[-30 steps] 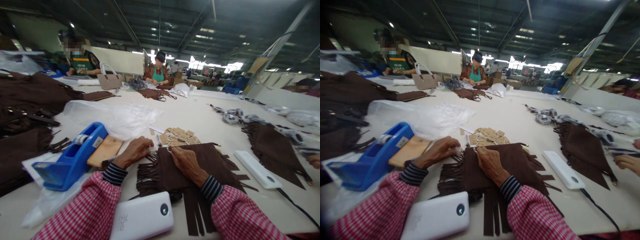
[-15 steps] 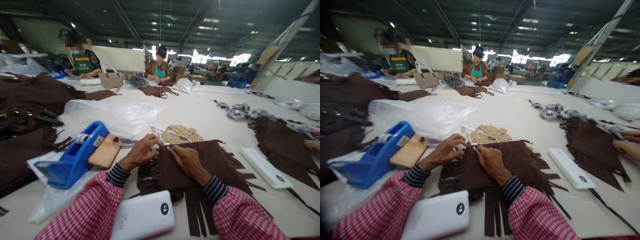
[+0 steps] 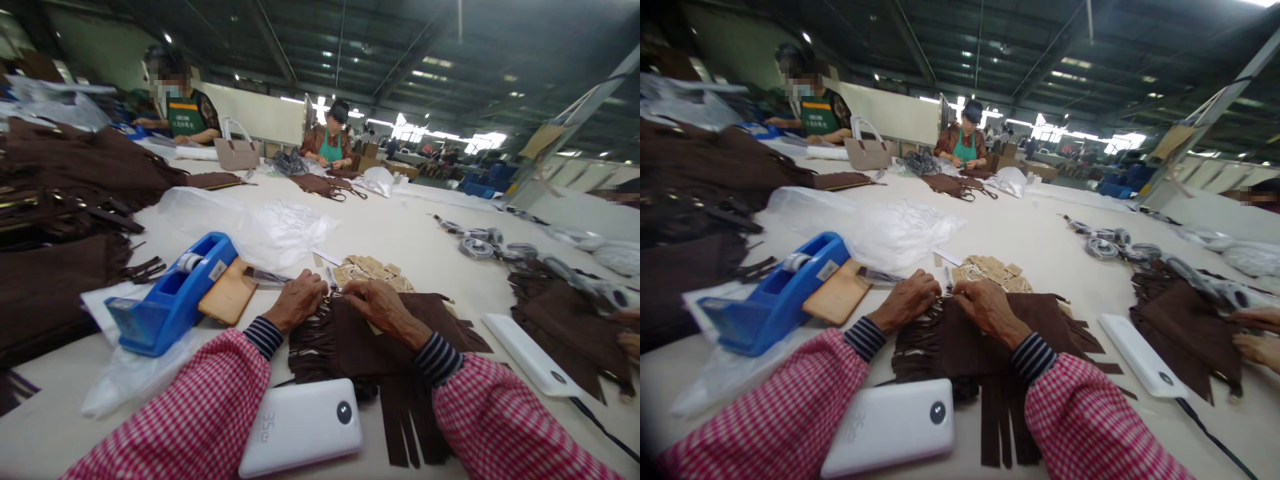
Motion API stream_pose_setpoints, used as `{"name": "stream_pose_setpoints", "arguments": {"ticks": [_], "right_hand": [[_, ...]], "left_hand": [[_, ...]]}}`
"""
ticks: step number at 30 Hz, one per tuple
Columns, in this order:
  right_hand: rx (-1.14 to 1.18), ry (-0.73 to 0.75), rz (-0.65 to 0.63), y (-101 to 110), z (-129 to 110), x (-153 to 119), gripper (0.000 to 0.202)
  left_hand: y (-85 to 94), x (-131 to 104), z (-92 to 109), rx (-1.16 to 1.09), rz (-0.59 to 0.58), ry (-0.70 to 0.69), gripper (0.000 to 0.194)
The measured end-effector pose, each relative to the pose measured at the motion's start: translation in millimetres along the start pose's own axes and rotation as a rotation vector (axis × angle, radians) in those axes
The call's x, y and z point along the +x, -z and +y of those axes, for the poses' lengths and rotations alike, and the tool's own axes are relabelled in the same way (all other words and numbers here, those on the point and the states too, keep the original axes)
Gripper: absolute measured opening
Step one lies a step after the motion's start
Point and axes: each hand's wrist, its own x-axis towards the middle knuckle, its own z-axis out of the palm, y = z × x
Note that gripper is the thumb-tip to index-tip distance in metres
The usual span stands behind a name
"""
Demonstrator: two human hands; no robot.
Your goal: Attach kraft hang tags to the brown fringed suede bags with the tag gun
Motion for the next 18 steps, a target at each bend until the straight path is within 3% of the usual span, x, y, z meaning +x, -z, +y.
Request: {"name": "stream_pose_setpoints", "arguments": {"ticks": [7, 18], "right_hand": [[-0.307, 0.064, -0.192, 5.9, -22.5, 19.0, 0.024], [-0.387, 0.092, -0.181, 2.0, -23.1, 26.3, 0.020]], "left_hand": [[-0.7, 0.3, -5.4, -0.009, 0.023, -0.008, 0.017], [6.4, 0.4, 1.6, 0.023, 0.007, 0.011, 0.018]]}}
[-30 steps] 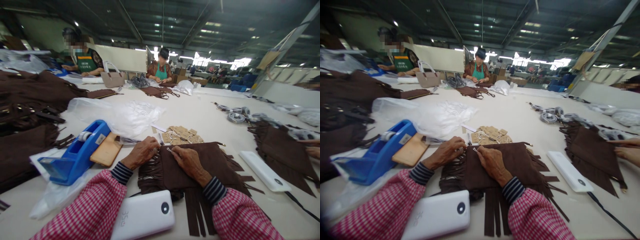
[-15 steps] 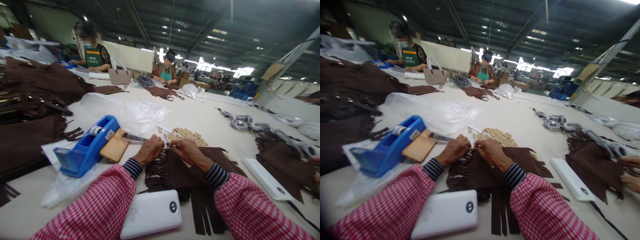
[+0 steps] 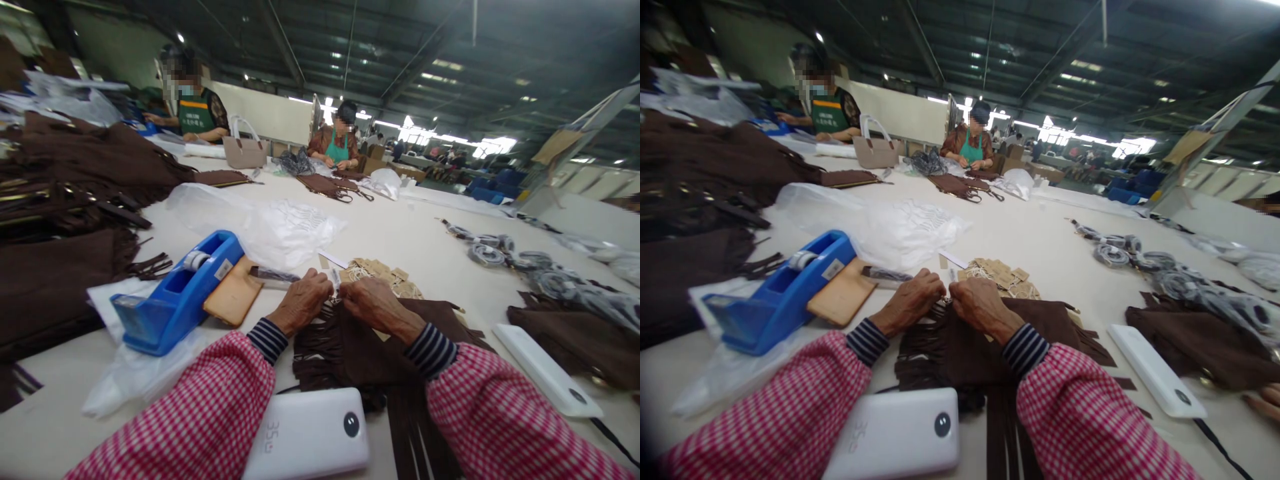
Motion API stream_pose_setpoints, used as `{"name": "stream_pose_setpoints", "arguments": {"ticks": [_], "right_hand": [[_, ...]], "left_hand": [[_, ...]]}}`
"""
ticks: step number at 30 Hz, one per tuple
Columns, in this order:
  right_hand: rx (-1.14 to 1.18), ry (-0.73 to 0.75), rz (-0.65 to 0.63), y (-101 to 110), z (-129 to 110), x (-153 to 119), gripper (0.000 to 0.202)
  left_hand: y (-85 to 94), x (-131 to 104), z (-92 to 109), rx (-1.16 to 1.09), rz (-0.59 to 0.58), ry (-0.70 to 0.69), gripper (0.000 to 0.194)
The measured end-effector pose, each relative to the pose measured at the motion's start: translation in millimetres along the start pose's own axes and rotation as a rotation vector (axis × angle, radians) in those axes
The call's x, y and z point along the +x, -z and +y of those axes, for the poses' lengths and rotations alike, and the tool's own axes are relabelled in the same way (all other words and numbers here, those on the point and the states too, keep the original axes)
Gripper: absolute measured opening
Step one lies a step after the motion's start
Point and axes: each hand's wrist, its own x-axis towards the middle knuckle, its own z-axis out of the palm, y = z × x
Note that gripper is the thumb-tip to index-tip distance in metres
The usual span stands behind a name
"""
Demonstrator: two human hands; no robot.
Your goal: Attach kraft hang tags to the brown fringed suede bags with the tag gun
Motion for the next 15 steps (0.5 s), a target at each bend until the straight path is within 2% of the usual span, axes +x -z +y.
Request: {"name": "stream_pose_setpoints", "arguments": {"ticks": [9, 15], "right_hand": [[0.106, 0.021, -0.001, 1.3, 0.8, 10.7, 0.019], [0.003, -0.057, -0.024, -5.6, -12.9, 0.1, 0.027]], "left_hand": [[-1.2, -0.5, 1.4, -0.059, 0.055, 0.062, 0.014], [-8.2, -0.1, -1.0, -0.112, 0.117, 0.132, 0.016]]}}
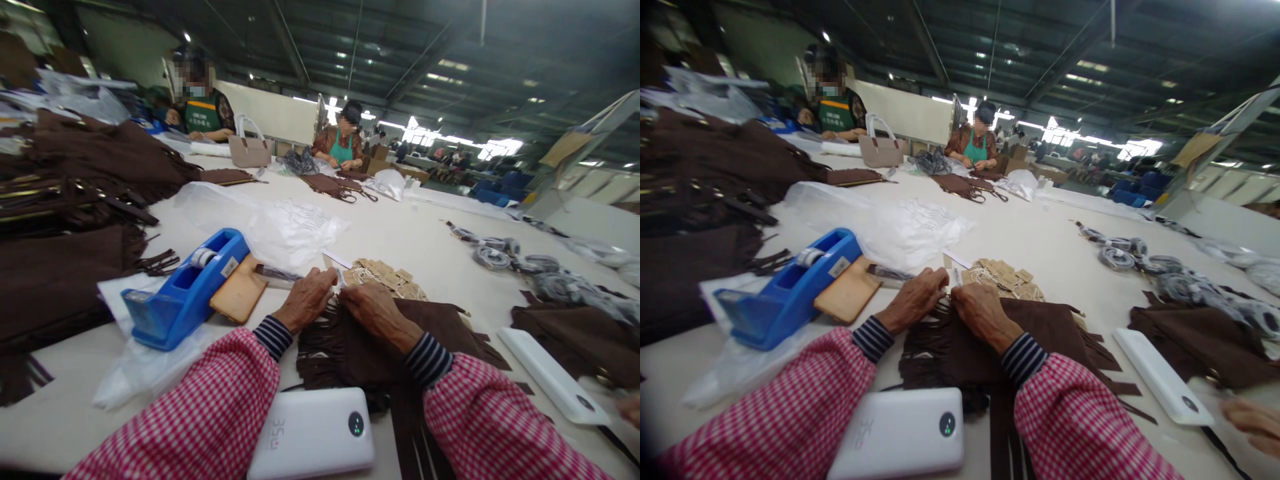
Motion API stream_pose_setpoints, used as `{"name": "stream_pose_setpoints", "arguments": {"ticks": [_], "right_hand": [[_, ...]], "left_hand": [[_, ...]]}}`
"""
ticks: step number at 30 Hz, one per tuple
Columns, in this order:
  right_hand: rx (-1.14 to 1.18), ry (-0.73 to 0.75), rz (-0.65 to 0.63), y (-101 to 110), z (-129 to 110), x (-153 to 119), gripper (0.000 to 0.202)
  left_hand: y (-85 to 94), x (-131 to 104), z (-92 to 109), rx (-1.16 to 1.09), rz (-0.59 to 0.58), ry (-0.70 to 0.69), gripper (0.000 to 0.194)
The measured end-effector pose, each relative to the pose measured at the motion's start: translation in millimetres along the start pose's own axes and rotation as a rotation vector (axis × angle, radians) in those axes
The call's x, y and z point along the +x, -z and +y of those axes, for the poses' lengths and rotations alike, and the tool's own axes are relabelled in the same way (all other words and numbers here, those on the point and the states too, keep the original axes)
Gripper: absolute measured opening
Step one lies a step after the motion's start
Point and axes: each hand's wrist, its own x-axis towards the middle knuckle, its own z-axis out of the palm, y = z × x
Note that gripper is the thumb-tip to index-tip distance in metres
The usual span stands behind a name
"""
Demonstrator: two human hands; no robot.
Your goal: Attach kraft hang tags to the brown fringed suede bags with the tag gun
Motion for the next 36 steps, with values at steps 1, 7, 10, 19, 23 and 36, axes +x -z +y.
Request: {"name": "stream_pose_setpoints", "arguments": {"ticks": [1, 7, 10, 19, 23, 36], "right_hand": [[-0.006, -0.002, 0.009, -2.5, -2.1, -2.2, 0.028], [-0.008, -0.012, 0.089, -23.3, -5.8, -4.2, 0.024], [-0.037, -0.033, 0.114, -34.7, -3.8, -0.3, 0.024], [0.066, -0.053, 0.210, -46.5, 5.2, 5.4, 0.022], [0.204, -0.124, 0.246, -43.2, 10.5, 8.0, 0.018], [0.550, -0.133, 0.358, -46.0, 18.4, 9.5, 0.012]], "left_hand": [[-0.7, 0.2, -0.5, -0.004, 0.003, 0.003, 0.017], [-2.4, 1.9, -2.1, -0.006, 0.026, -0.011, 0.019], [-2.5, 4.9, -1.2, -0.005, 0.035, -0.023, 0.018], [-1.3, 9.0, 2.8, -0.044, 0.042, -0.115, 0.018], [-2.4, 4.3, 3.5, 0.012, 0.082, -0.112, 0.021], [-10.9, 5.6, 7.3, 0.037, 0.109, -0.106, 0.004]]}}
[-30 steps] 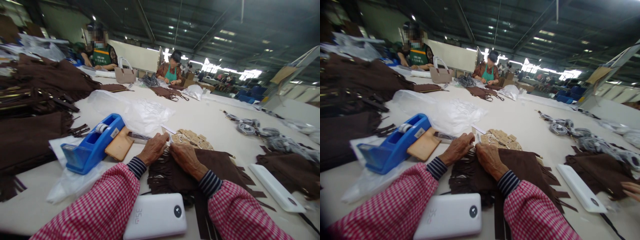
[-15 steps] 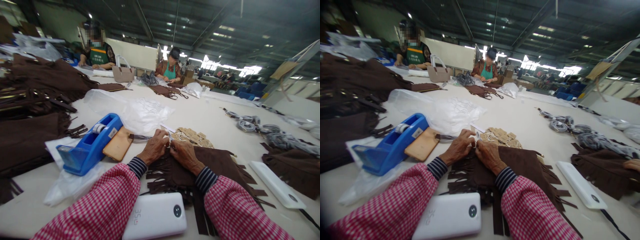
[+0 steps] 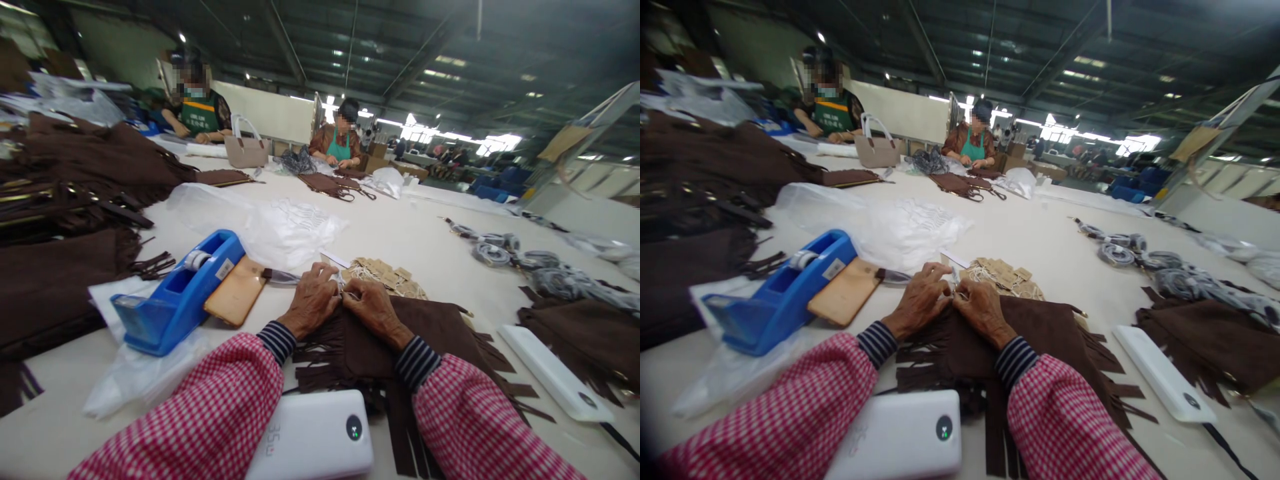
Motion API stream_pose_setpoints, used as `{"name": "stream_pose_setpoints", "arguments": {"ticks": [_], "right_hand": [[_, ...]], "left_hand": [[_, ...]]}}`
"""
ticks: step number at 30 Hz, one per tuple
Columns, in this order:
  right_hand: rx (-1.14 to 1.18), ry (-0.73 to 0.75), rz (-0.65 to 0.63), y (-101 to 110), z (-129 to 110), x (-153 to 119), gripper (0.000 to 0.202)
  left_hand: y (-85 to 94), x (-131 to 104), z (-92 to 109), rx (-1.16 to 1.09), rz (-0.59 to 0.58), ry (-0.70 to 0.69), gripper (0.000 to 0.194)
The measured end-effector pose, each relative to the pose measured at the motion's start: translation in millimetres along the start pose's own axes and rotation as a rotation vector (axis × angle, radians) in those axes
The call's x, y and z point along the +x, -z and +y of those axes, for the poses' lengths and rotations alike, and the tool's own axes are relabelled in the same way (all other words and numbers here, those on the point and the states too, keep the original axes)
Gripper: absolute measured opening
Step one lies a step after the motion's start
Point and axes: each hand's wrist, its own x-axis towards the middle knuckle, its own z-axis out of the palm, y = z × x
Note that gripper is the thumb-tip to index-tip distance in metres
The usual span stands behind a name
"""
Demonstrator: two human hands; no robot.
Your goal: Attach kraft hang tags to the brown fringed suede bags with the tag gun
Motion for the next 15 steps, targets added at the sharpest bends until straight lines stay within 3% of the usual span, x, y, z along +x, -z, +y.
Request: {"name": "stream_pose_setpoints", "arguments": {"ticks": [7, 11, 15], "right_hand": [[0.046, -0.006, -0.051, 3.4, -0.4, -2.4, 0.012], [0.153, 0.029, -0.056, 11.0, -2.0, -2.0, 0.014], [0.314, 0.047, -0.038, 13.7, -6.4, 3.0, 0.016]], "left_hand": [[1.0, 3.6, 1.1, -0.117, 0.018, 0.041, 0.010], [10.6, 8.2, -4.2, -0.304, 0.125, 0.141, 0.017], [23.9, 12.1, -5.8, -0.590, 0.193, 0.280, 0.012]]}}
